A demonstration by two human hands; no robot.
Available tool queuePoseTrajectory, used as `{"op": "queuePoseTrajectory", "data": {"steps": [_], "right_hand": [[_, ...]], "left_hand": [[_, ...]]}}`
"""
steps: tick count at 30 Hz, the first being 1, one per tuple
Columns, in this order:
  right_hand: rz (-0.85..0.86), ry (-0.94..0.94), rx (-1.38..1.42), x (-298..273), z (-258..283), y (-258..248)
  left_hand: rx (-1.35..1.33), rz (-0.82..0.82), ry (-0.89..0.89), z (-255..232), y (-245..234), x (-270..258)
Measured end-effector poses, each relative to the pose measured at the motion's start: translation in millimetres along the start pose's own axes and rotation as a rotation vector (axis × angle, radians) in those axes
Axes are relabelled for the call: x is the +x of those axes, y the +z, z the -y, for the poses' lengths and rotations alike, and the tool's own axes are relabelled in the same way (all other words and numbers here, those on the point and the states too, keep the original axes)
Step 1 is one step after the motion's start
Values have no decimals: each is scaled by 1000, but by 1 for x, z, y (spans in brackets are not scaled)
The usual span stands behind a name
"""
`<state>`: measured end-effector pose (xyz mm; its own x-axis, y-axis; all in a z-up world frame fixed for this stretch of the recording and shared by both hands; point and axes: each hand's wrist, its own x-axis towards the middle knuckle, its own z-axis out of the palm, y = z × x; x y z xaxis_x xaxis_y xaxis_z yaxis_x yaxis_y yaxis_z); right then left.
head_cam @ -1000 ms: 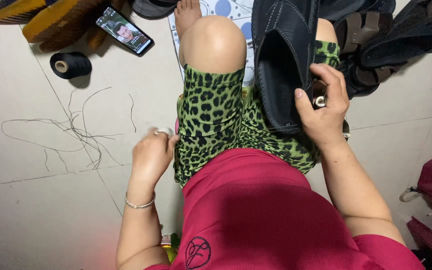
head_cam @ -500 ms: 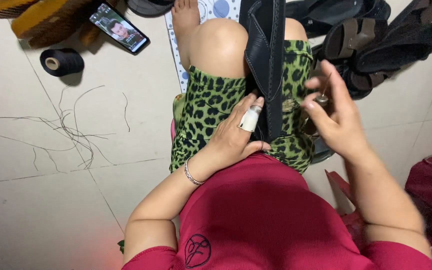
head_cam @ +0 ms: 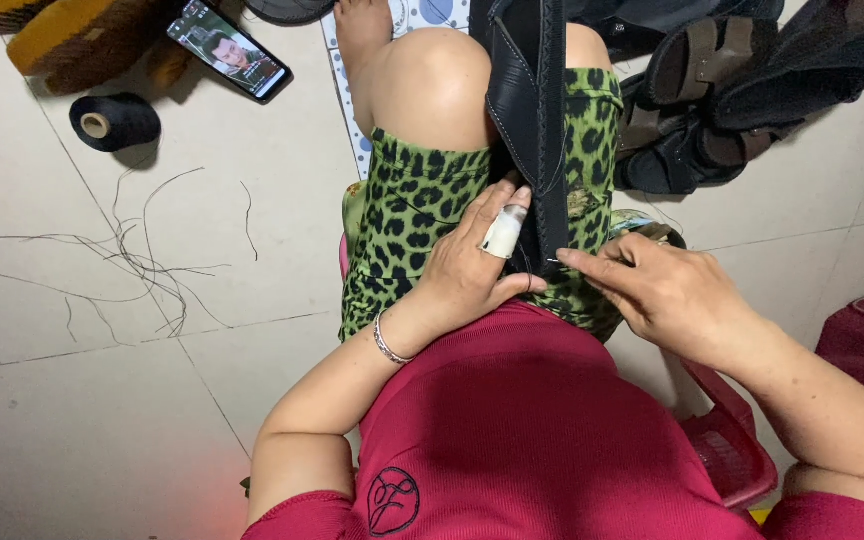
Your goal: The person sews a black shoe using a needle and thread while sitting. They repeatedly insert the needle through the shoe's sole and pull the thread to stitch it. A smartphone is visible on the floor nearby.
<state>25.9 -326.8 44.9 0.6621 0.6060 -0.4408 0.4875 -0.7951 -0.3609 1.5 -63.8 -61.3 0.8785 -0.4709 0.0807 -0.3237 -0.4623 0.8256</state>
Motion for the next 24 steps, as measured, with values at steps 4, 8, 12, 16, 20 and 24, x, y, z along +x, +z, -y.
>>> {"op": "queuePoseTrajectory", "data": {"steps": [4,8,12,16,20,24], "right_hand": [[47,-8,-27,0,-3,0],[77,79,-228,-2,3,6],[36,94,-379,0,26,-6],[101,33,-301,20,19,-9],[-45,-54,-273,45,24,-10],[-121,-77,-85,44,16,-6]], "left_hand": [[18,-13,11,0,2,1],[91,-41,21,1,8,2],[150,-66,-3,2,18,4],[218,-116,48,4,15,8],[151,-233,90,12,25,11],[129,-250,87,2,11,8]]}}
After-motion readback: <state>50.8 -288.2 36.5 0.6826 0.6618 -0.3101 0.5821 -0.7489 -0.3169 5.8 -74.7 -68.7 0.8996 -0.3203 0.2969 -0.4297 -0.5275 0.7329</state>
